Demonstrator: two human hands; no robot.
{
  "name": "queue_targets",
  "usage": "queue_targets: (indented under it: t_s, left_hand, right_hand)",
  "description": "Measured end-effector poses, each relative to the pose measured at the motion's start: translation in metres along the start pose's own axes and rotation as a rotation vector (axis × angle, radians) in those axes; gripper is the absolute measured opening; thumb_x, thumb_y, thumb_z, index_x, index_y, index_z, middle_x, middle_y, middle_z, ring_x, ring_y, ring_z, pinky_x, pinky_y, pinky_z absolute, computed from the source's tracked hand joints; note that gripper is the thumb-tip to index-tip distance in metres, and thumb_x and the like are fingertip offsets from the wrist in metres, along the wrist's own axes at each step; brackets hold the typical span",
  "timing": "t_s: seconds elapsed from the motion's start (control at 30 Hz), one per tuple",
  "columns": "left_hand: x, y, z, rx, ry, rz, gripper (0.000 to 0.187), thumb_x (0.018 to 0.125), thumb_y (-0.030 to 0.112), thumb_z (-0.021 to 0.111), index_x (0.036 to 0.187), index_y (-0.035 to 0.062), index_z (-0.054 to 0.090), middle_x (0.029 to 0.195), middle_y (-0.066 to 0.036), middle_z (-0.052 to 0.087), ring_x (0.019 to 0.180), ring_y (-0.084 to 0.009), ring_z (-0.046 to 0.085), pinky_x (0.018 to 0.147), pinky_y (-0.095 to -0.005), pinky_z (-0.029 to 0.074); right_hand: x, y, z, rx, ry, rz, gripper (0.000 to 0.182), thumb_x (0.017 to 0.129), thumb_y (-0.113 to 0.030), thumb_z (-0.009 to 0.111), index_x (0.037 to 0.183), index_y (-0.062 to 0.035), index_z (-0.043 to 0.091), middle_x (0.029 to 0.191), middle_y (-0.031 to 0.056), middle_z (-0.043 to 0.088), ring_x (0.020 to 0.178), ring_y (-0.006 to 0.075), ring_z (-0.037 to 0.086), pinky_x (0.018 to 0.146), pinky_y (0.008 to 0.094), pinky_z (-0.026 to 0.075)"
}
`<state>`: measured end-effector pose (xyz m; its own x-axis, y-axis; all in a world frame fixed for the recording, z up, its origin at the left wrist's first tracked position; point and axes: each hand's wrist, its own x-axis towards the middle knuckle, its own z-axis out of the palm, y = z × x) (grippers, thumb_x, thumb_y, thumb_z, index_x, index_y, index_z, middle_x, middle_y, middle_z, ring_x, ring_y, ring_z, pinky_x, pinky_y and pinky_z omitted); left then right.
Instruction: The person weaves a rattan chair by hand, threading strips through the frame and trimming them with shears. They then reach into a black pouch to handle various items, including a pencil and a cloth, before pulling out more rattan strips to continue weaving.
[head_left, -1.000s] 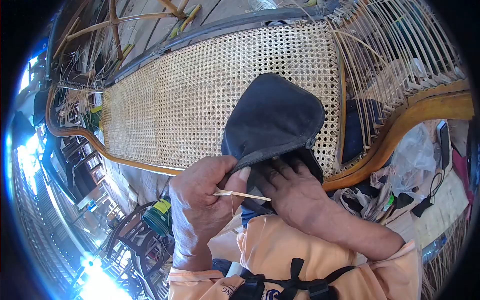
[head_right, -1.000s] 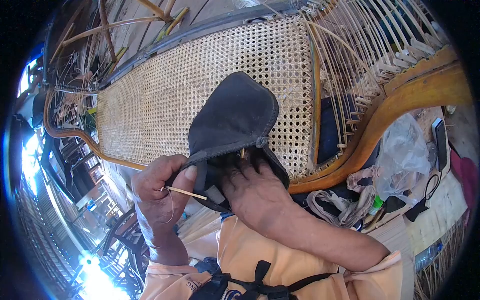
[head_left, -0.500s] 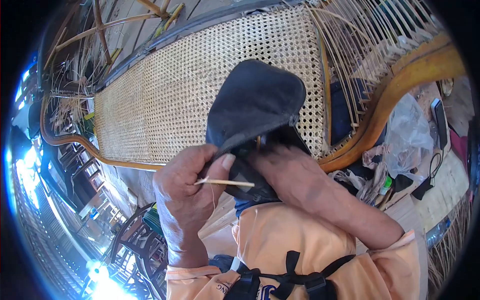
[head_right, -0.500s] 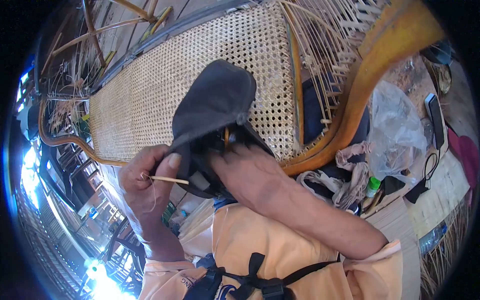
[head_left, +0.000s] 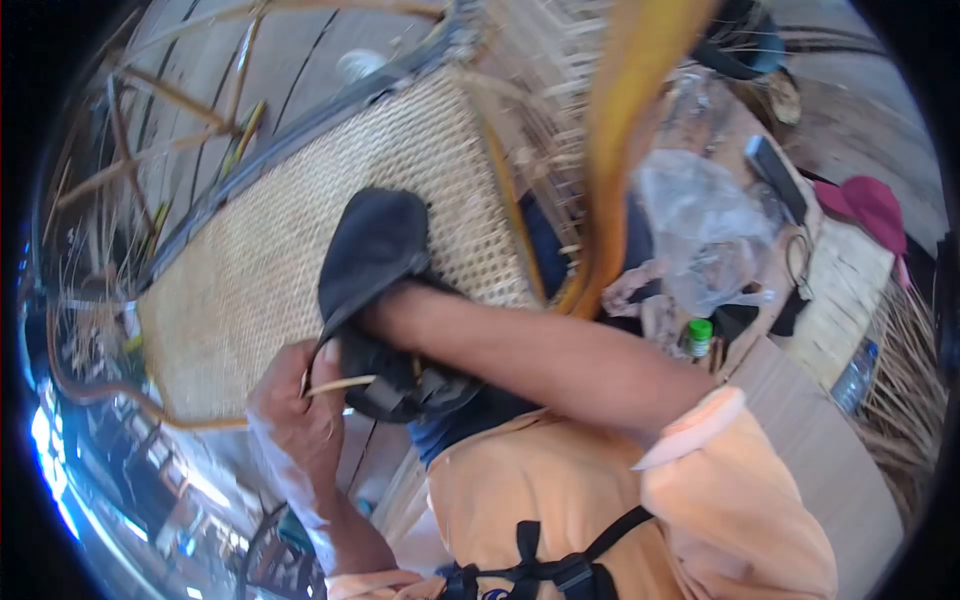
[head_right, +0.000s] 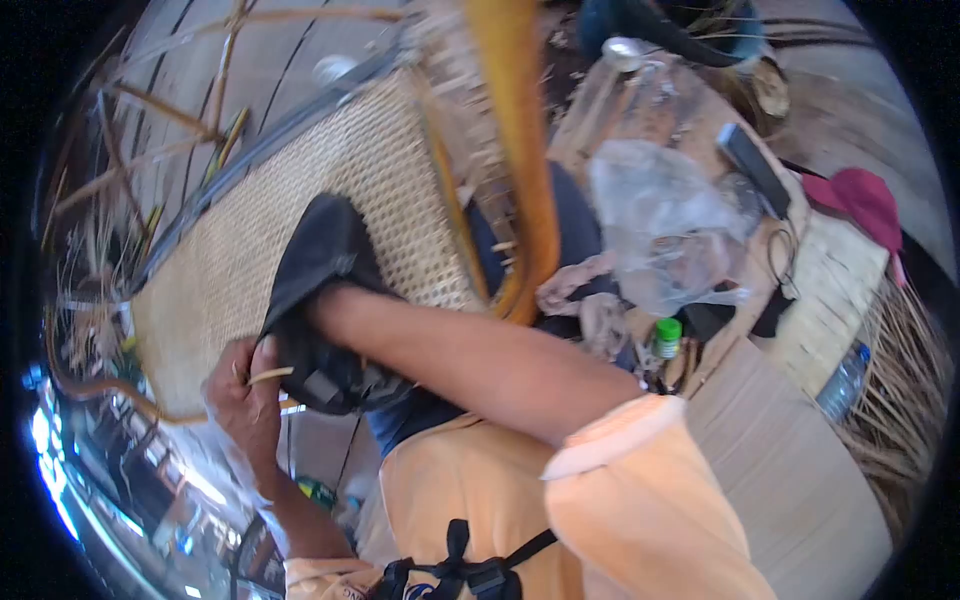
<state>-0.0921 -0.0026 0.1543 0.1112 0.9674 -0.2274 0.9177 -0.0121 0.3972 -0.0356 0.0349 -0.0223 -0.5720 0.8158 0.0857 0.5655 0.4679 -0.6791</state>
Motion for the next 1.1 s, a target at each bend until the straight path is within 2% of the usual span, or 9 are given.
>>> queue_targets:
  t_s: [0.27, 0.4, 0.5, 0.7, 0.9, 1.1]
  left_hand:
    - [0.002, -0.019, 0.007, -0.138, -0.027, -0.05, 0.022, 0.092, 0.017, 0.056, 0.077, 0.0004, 0.056, 0.064, 0.003, 0.047, 0.061, -0.0057, 0.038, 0.053, -0.0218, 0.034]
    - [0.005, -0.024, 0.009, -0.125, -0.055, -0.007, 0.023, 0.092, 0.018, 0.056, 0.076, 0.0015, 0.055, 0.064, 0.004, 0.044, 0.06, -0.0052, 0.035, 0.052, -0.0208, 0.031]
    - [0.006, -0.019, 0.011, -0.109, -0.029, -0.037, 0.024, 0.09, 0.017, 0.057, 0.075, -0.0012, 0.055, 0.059, 0.0, 0.046, 0.056, -0.0078, 0.037, 0.049, -0.0245, 0.032]
    - [0.004, -0.025, 0.014, -0.148, -0.039, -0.011, 0.02, 0.09, 0.016, 0.058, 0.082, -0.0019, 0.06, 0.062, -0.001, 0.047, 0.057, -0.008, 0.038, 0.05, -0.0247, 0.032]
    - [0.006, -0.008, 0.007, 0.021, -0.045, 0.022, 0.018, 0.089, 0.017, 0.059, 0.083, 0.0001, 0.062, 0.062, -0.009, 0.055, 0.055, -0.0143, 0.05, 0.053, -0.03, 0.042]
    - [0.007, -0.012, 0.004, 0.011, 0.027, -0.032, 0.019, 0.087, 0.02, 0.062, 0.085, 0.0011, 0.063, 0.061, -0.013, 0.057, 0.052, -0.0185, 0.054, 0.053, -0.0316, 0.043]
  right_hand:
    - [0.004, 0.0, -0.006, -0.042, -0.043, -0.015, 0.016, 0.077, -0.021, 0.054, 0.074, -0.0119, 0.067, 0.075, 0.0107, 0.065, 0.068, 0.025, 0.061, 0.064, 0.0384, 0.047]
    - [0.004, 0.002, -0.013, -0.04, -0.032, -0.008, 0.016, 0.078, -0.021, 0.054, 0.075, -0.012, 0.067, 0.077, 0.0106, 0.065, 0.069, 0.0248, 0.062, 0.065, 0.0382, 0.047]
    - [0.005, 0.001, -0.017, -0.04, -0.023, -0.005, 0.017, 0.078, -0.021, 0.053, 0.077, -0.0121, 0.068, 0.078, 0.0105, 0.065, 0.07, 0.0247, 0.062, 0.065, 0.038, 0.047]
    - [0.004, 0.001, -0.027, -0.029, -0.02, -0.006, 0.018, 0.079, -0.021, 0.053, 0.079, -0.0123, 0.068, 0.081, 0.0104, 0.066, 0.071, 0.0245, 0.062, 0.066, 0.0376, 0.047]
    - [-0.004, 0.002, -0.036, -0.063, -0.03, 0.001, 0.019, 0.08, -0.021, 0.052, 0.082, -0.0125, 0.069, 0.084, 0.0102, 0.067, 0.073, 0.0243, 0.063, 0.067, 0.0372, 0.048]
    - [-0.003, 0.008, -0.054, -0.107, -0.083, -0.004, 0.02, 0.081, -0.021, 0.051, 0.084, -0.0127, 0.069, 0.086, 0.0101, 0.067, 0.074, 0.0241, 0.063, 0.068, 0.0368, 0.048]
